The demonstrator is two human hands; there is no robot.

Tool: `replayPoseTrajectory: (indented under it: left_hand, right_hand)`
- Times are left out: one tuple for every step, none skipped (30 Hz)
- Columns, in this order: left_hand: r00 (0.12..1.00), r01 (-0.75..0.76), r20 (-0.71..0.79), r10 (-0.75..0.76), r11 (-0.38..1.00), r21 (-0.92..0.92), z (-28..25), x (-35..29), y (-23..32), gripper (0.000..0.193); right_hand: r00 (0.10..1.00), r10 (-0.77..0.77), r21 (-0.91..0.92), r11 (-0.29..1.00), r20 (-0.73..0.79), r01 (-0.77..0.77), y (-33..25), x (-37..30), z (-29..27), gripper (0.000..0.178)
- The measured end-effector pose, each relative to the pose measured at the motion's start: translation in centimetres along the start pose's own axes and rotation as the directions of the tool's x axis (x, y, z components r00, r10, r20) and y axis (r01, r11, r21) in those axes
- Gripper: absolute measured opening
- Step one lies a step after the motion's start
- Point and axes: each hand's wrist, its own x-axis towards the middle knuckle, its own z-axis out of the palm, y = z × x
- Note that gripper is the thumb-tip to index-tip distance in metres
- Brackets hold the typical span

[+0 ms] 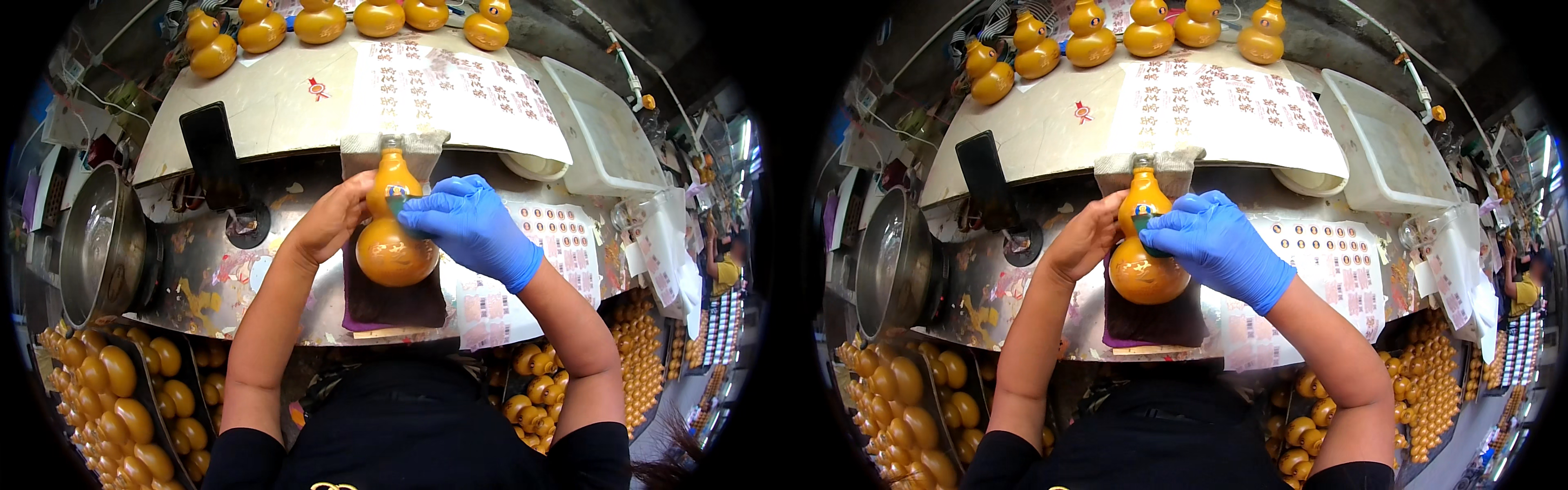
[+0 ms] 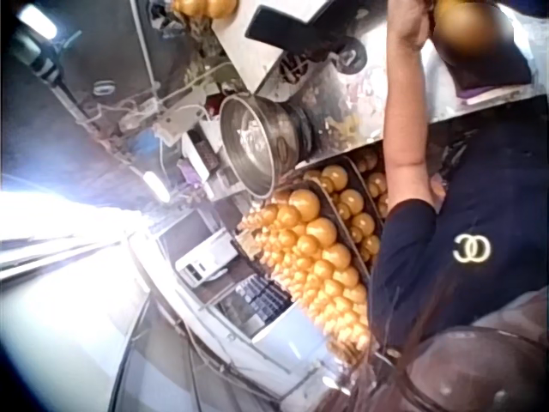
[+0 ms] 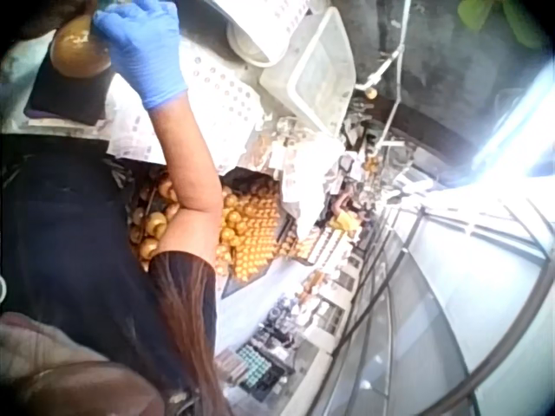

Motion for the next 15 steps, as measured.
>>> replayPoseTrajectory:
  left_hand:
    - [0.999,0.005,-0.052,-0.006,1.0,-0.009,-0.2,0.5,-0.5,0.053]
    - [0.994,0.009,-0.107,-0.011,1.0,-0.02,0.1,0.8,-0.7,0.052]
    - [0.985,-0.024,-0.16,0.06,0.975,0.22,0.9,0.8,-1.1,0.05]
    - [0.985,-0.033,-0.161,0.066,0.98,0.198,1.2,0.7,-1.1,0.049]
    - [0.984,-0.042,-0.162,0.071,0.983,0.18,1.5,0.6,-1.0,0.047]
    - [0.984,-0.05,-0.164,0.077,0.986,0.161,1.6,0.5,-1.0,0.046]
    - [0.982,-0.048,-0.169,0.078,0.983,0.178,1.7,0.2,-1.0,0.045]
    - [0.982,-0.042,-0.171,0.076,0.98,0.195,1.8,0.2,-0.9,0.044]
    - [0.982,-0.037,-0.173,0.075,0.977,0.212,1.8,0.2,-0.8,0.043]
    - [0.983,-0.049,-0.164,0.079,0.982,0.182,1.5,0.4,-0.9,0.042]
    - [0.983,-0.062,-0.16,0.086,0.987,0.15,1.0,0.5,-1.4,0.042]
    - [0.984,-0.071,-0.152,0.089,0.99,0.122,0.9,0.5,-1.5,0.041]
    - [0.985,-0.062,-0.155,0.074,0.995,0.084,1.0,0.5,-1.5,0.04]
    - [0.987,-0.07,-0.142,0.073,0.997,0.027,1.0,0.4,-1.4,0.039]
    - [0.989,-0.077,-0.128,0.073,0.997,-0.031,1.0,0.4,-1.5,0.038]
  right_hand:
    - [1.0,0.0,-0.008,1.0,-0.008,0.0,-0.3,0.0,-0.1,0.021]
    - [1.0,-0.001,-0.014,1.0,-0.015,0.001,-0.5,0.0,-0.1,0.02]
    - [1.0,-0.008,0.013,1.0,0.022,0.007,-0.5,0.0,-0.2,0.02]
    - [0.998,-0.015,0.04,0.999,0.06,0.013,-0.4,-0.1,-0.4,0.02]
    - [0.995,-0.023,0.068,0.998,0.094,0.017,-0.4,-0.2,-0.5,0.021]
    - [0.993,0.066,0.21,0.974,0.095,-0.085,-0.2,-0.2,-0.7,0.021]
    - [0.982,0.154,0.348,0.92,0.109,-0.182,0.0,-0.3,-1.0,0.021]
    - [0.961,0.241,0.474,0.836,0.134,-0.276,0.3,-0.2,-1.2,0.021]
    - [0.87,0.449,0.76,0.487,0.205,-0.431,0.3,-0.1,-0.5,0.023]
    - [0.812,0.533,0.811,0.354,0.235,-0.467,0.8,0.6,-0.5,0.023]
    - [0.824,0.53,0.733,0.478,0.198,-0.484,1.5,1.6,-0.4,0.025]
    - [0.836,0.526,0.639,0.591,0.157,-0.492,2.3,2.4,-0.5,0.028]
    - [0.836,0.494,0.624,0.581,0.239,-0.522,3.0,3.0,-0.3,0.029]
    - [0.835,0.489,0.569,0.623,0.252,-0.536,3.5,3.5,-0.2,0.027]
    - [0.834,0.485,0.511,0.663,0.265,-0.548,4.0,3.7,0.0,0.025]
